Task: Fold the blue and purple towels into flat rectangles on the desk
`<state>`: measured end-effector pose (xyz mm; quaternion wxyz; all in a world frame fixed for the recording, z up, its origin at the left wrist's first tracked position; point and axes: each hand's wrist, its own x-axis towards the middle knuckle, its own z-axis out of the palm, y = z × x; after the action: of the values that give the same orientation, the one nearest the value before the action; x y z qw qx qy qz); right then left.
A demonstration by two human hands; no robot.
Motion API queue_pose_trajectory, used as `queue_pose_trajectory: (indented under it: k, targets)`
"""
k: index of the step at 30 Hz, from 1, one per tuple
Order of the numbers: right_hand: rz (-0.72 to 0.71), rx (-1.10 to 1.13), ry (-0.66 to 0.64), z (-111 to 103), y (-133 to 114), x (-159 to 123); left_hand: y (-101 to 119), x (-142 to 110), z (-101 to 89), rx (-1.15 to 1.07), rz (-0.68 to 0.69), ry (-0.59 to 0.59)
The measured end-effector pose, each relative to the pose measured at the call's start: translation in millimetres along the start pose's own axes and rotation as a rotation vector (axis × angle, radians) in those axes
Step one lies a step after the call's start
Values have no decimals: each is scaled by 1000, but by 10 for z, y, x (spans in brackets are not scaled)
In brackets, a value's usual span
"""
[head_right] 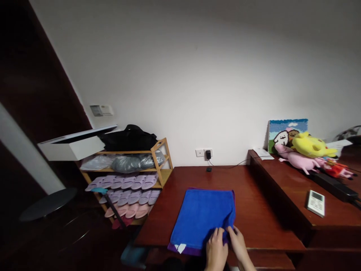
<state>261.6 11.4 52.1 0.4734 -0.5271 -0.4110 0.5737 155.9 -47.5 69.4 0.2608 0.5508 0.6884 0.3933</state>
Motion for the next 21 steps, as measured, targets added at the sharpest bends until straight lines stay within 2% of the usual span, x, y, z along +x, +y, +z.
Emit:
queue_pose_trajectory:
  k: [2,5,8,10,12,14,17,19,21]
  targets:
    - [-93,-182,22,339,-235,3,-22,75,-185,-116,-78,94]
    - [-183,-591,-30,939,-473,-137,-231,156,-457,-433,-252,280]
    - [-257,-963,-181,1424,-460,-407,-555,136,-656,-802,-445,412]
    - [-304,-1089,-249,1600,-362,-582,-741,73,-737,-916,-531,443]
    - [-329,-1109,-265,1649,-267,-699,-855,-9,-775,-926,-565,442]
    - [-332,-1053,-248,1594,-214,-734,-898,-86,-772,-950,-516,425]
    - [-369,-846,-254,1371,-173,-651,-894,-155,-734,-1067,-449,349]
    - [-404,-673,-232,1175,-110,-547,-895,-170,-713,-1142,-494,305]
    - [-371,-527,-129,991,2,-449,-915,-178,-697,-1174,-569,289]
